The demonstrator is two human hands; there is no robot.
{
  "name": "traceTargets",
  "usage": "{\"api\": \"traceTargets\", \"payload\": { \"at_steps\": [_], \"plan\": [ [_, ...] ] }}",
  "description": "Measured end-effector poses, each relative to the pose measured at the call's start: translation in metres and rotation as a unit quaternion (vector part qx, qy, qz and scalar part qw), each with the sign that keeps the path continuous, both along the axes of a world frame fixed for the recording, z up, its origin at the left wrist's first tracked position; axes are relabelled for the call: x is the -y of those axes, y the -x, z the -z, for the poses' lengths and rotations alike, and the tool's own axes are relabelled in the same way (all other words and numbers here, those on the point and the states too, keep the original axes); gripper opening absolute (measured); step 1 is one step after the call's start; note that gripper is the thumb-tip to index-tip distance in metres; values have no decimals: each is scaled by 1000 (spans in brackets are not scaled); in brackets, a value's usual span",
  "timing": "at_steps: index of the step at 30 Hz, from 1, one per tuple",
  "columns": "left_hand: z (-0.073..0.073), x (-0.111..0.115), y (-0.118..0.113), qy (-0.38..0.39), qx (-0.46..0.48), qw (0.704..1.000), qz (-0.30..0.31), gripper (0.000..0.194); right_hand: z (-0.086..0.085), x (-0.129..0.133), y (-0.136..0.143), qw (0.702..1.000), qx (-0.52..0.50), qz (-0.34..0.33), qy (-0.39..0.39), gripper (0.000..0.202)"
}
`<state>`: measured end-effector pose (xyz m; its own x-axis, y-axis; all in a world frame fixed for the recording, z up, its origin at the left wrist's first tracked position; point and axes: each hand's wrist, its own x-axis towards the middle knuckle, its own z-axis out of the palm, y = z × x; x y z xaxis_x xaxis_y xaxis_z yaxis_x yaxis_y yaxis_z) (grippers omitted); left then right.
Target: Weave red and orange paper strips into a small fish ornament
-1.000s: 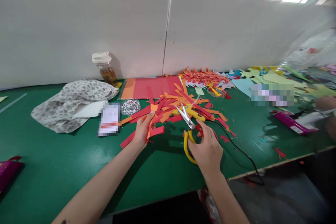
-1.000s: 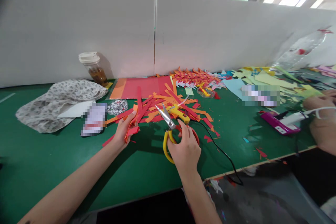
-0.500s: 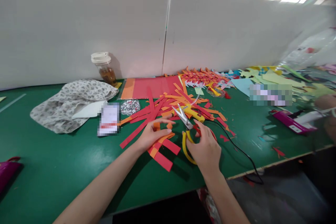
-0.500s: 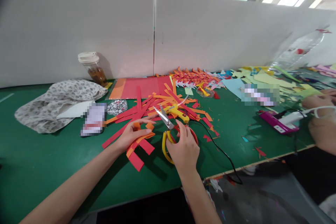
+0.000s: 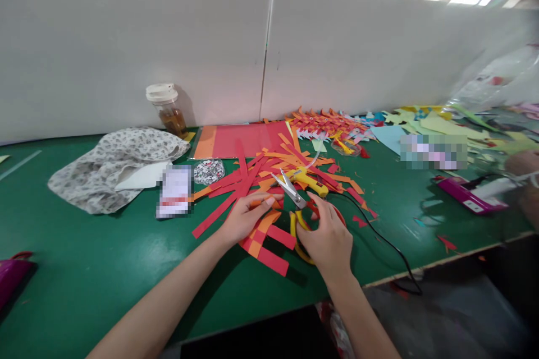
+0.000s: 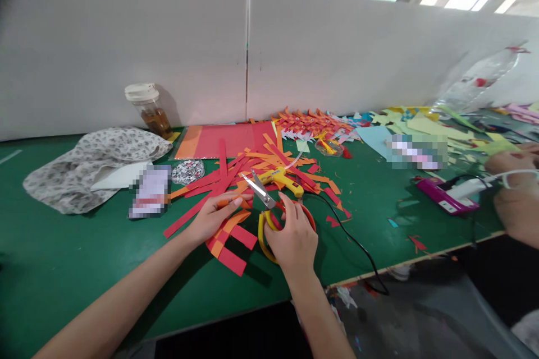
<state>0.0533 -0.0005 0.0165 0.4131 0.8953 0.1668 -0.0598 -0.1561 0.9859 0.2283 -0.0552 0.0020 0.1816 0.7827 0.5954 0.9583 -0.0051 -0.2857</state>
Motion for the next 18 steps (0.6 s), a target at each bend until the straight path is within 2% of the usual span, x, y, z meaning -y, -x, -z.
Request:
{"api": "traceTargets", "payload": {
  "at_steps": [6,10,14,18],
  "plan": [
    [4,-5,0,35,3,999,-36,33,-1,0,1,999,-30,15,-27,52],
    [5,-5,1,-16,-46,996,-69,33,-3,1,1,997,-76,0,-33,53],
    [8,-3,2,-102,-121,980,-118,35,-2,2,-2,987,-152,-50,-11,50],
    [13,-3,2,-138,-132,968,-160,34,0,3,-2,970,-201,-135,12,45]
  ]
}}
